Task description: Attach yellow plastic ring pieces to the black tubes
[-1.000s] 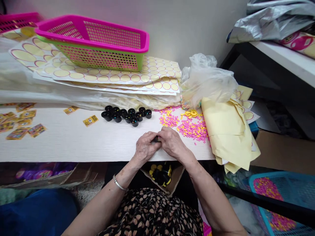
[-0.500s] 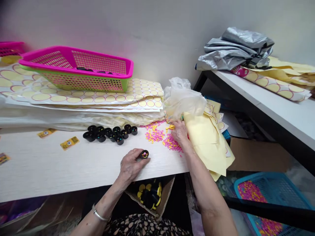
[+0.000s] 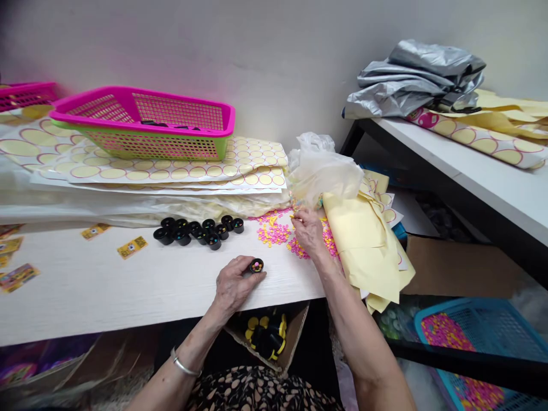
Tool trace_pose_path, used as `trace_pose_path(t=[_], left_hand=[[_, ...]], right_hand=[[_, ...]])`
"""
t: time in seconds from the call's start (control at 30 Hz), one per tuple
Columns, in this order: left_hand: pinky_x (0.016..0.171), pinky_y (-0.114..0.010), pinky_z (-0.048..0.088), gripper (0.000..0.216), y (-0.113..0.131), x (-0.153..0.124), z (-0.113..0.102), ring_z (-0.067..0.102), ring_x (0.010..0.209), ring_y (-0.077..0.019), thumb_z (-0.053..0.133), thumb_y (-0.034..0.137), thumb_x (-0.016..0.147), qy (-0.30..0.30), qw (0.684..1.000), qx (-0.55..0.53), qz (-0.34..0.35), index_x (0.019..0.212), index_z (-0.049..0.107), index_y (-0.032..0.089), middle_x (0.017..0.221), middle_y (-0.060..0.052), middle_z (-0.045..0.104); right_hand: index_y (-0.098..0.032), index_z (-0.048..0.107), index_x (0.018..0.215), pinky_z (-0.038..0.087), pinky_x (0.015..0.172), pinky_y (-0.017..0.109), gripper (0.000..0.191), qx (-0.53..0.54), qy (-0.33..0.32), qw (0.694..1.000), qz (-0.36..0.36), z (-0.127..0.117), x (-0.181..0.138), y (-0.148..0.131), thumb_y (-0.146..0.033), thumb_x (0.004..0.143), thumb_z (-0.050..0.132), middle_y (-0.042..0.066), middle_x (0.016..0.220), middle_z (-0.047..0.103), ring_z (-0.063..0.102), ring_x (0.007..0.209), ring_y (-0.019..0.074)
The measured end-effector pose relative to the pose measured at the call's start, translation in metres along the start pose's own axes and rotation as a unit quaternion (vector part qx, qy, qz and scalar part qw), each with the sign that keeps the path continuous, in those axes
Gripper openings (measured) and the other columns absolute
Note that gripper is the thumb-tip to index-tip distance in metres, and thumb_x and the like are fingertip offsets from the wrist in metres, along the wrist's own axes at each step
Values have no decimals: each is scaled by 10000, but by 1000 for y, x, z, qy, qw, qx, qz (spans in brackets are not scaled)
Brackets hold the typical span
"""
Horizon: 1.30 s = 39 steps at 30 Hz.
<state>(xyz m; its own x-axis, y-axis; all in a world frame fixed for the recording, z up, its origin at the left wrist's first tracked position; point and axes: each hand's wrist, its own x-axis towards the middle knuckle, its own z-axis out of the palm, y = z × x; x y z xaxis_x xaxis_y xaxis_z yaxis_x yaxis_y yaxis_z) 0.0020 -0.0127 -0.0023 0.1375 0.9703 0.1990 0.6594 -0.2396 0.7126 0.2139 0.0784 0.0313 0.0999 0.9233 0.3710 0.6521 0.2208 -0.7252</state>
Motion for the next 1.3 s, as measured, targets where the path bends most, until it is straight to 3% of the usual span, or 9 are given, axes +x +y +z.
trace_pose_path(t=[0.13, 0.23, 0.4, 0.5, 0.6, 0.67, 0.8, 1.0, 1.3], left_hand=[[752, -284, 440, 201, 0, -1, 1, 577, 853, -169, 657, 327, 711, 4, 1000, -4, 6, 880, 626, 225, 884, -5, 638], [747, -276, 438, 215, 0, -2, 2, 576, 843, -166, 664, 337, 705, 5, 1000, -5, 12, 881, 627, 221, 871, -6, 636], [720, -268, 432, 194, 2, -3, 2, 569, 812, -159, 667, 337, 701, 1, 1000, -4, 4, 848, 635, 216, 835, -2, 629], [719, -266, 433, 216, 0, -3, 2, 566, 808, -155, 690, 327, 675, -2, 1000, -14, 1, 854, 636, 218, 844, 4, 626], [714, -266, 436, 245, -2, -3, 4, 563, 802, -153, 713, 301, 647, 0, 1000, -25, -6, 866, 638, 220, 844, 10, 622], [717, -266, 436, 236, -2, -3, 4, 563, 804, -152, 711, 293, 650, 2, 999, -32, -10, 865, 642, 222, 839, 11, 621], [729, -264, 438, 215, -1, -3, 3, 564, 820, -153, 703, 284, 662, -5, 999, -45, -6, 860, 652, 219, 841, 8, 624], [710, -255, 430, 209, 0, -3, 3, 557, 793, -148, 689, 345, 680, -5, 999, -46, -7, 847, 663, 222, 800, 8, 625], [680, -249, 407, 154, 1, -2, 3, 539, 761, -145, 643, 234, 674, 2, 998, -65, -7, 822, 682, 216, 765, 5, 618]], right_hand=[[-173, 546, 684, 367, 462, 239, 157, 262, -45, 942, 204, 5, -46, -19, -299, 639, 629, -44, 583, 500, 441, 486, 95], [-171, 540, 791, 402, 466, 243, 258, 265, -43, 930, 250, 16, -82, -26, -281, 594, 664, -42, 626, 512, 481, 506, 104], [-169, 551, 940, 438, 621, 316, 237, -19, -54, 989, 135, 16, -112, -31, -287, 735, 565, 9, 702, 548, 533, 648, 169], [-176, 584, 951, 423, 684, 342, 193, -174, -86, 980, 35, 2, -109, -35, -260, 825, 465, 81, 886, 587, 534, 779, 205], [-196, 574, 1060, 406, 777, 359, 265, -202, -182, 957, -106, -9, -99, -38, -199, 805, 505, 95, 1095, 564, 487, 933, 228], [-203, 578, 1061, 390, 799, 363, 276, -210, -259, 928, -167, -12, -92, -39, -182, 789, 538, 83, 1086, 576, 459, 940, 230], [-187, 609, 895, 365, 764, 356, 113, -256, -289, 905, -178, -9, -86, -39, -216, 816, 534, 74, 939, 593, 444, 861, 217], [-180, 576, 982, 354, 755, 352, 225, -188, -205, 945, -173, -5, -85, -52, -352, 846, 524, 74, 976, 581, 432, 868, 220], [-179, 600, 887, 334, 765, 335, 133, -228, -270, 918, -181, 5, -81, -82, -285, 835, 539, 63, 907, 578, 421, 877, 211]])
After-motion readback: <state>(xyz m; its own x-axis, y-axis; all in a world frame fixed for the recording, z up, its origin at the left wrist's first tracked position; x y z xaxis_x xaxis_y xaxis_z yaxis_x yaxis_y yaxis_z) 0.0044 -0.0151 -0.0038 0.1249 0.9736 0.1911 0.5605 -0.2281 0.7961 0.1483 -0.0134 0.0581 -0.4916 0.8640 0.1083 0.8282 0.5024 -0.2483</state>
